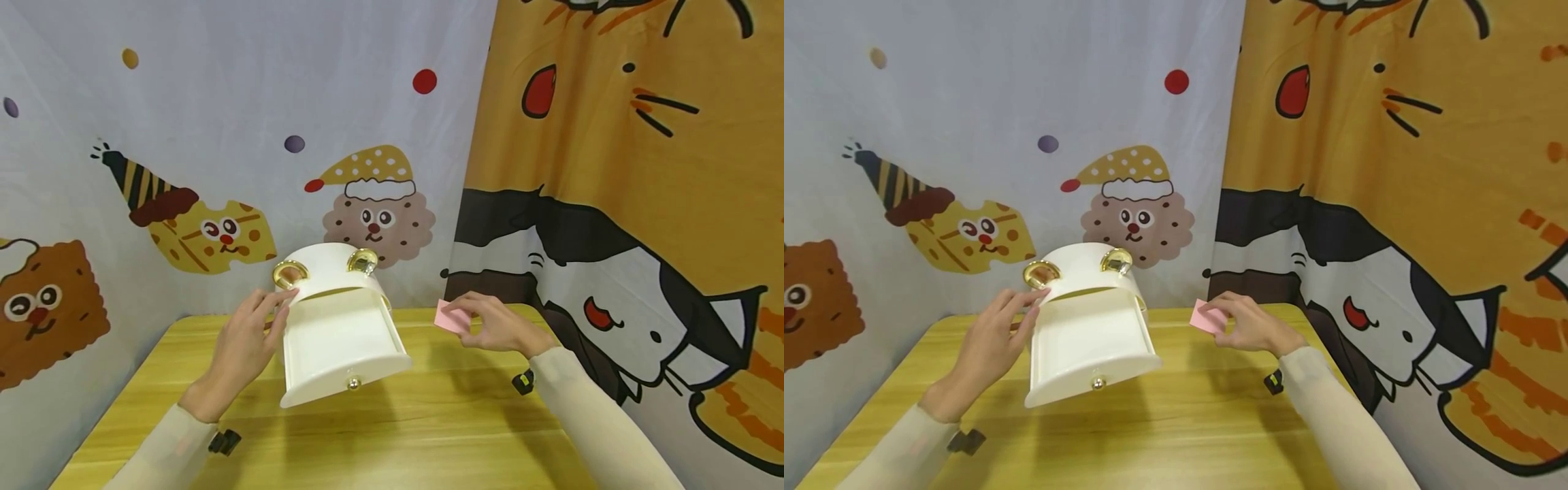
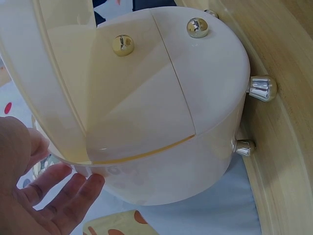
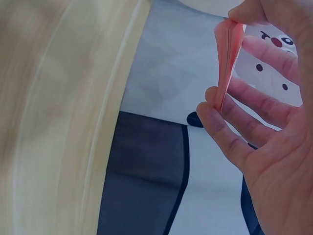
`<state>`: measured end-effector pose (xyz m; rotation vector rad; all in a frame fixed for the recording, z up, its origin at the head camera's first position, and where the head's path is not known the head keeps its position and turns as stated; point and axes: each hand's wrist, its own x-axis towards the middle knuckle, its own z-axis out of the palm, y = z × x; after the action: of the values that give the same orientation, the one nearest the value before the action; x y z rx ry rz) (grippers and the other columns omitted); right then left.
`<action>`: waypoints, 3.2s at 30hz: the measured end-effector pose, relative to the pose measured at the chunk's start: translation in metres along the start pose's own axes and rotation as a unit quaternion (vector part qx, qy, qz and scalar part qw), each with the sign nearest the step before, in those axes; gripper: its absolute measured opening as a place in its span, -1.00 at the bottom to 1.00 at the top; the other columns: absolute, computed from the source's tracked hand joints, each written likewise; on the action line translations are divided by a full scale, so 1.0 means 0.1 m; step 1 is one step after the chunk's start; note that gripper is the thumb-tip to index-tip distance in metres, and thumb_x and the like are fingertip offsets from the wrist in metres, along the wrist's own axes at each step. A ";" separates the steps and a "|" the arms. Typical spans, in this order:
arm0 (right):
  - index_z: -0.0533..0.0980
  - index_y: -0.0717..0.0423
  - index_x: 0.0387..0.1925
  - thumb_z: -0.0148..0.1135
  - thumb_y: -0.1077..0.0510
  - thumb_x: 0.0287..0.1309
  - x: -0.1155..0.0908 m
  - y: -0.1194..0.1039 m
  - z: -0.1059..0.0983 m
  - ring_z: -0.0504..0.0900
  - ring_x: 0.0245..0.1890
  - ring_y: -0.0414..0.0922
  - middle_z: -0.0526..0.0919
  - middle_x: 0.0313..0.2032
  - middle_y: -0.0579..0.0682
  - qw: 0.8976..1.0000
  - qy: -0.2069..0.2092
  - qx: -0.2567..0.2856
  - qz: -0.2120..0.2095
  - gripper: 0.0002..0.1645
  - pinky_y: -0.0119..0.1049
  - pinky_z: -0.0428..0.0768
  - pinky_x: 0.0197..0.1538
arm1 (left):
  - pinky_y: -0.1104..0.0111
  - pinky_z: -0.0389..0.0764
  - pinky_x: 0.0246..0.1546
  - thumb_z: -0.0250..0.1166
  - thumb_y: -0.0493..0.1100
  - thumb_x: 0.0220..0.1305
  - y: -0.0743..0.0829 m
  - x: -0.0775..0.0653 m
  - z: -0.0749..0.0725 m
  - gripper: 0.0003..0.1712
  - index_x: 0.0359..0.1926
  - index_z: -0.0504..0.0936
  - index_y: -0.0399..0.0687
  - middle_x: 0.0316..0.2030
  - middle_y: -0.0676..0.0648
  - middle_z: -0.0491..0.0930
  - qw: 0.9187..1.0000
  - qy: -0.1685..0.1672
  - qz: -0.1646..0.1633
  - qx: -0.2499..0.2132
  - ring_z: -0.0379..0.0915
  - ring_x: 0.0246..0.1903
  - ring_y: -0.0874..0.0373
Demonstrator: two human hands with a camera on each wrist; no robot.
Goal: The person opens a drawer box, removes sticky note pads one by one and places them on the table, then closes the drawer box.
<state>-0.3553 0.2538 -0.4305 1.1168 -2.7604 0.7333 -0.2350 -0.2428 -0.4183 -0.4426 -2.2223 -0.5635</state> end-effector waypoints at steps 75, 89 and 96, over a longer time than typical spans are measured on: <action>0.73 -0.16 0.46 0.63 0.10 0.27 -0.19 0.73 0.40 0.68 0.16 0.02 0.73 0.45 0.18 0.992 -0.026 -0.025 0.118 -0.29 0.05 0.69 0.20 | 0.40 0.54 -0.46 0.48 -0.37 0.59 -0.02 -0.02 0.00 -0.54 0.39 0.82 0.01 -0.20 -0.07 0.65 1.000 0.003 0.001 0.009 0.37 -0.39 0.25; 0.76 -0.07 0.40 0.67 0.10 0.19 -0.18 0.82 0.45 0.71 0.10 0.01 0.82 0.30 0.12 0.991 -0.035 -0.032 0.126 -0.30 0.05 0.71 0.21 | 0.41 0.56 -0.46 0.48 -0.36 0.60 -0.01 -0.02 0.02 -0.54 0.39 0.82 0.03 -0.18 -0.08 0.66 1.000 0.000 -0.005 0.003 0.38 -0.39 0.25; 0.76 -0.05 0.39 0.68 0.08 0.21 -0.16 0.86 0.50 0.67 0.08 0.00 0.82 0.31 0.11 0.989 -0.050 -0.030 0.139 -0.31 0.04 0.68 0.19 | 0.36 0.64 -0.42 0.48 -0.37 0.59 -0.01 -0.03 0.01 -0.54 0.39 0.82 0.03 -0.19 -0.06 0.65 1.000 0.000 -0.005 0.006 0.41 -0.37 0.24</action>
<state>-0.3961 0.2945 -0.5136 0.7863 -3.0402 0.6274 -0.2345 -0.2436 -0.4210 -0.4243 -2.2280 -0.5551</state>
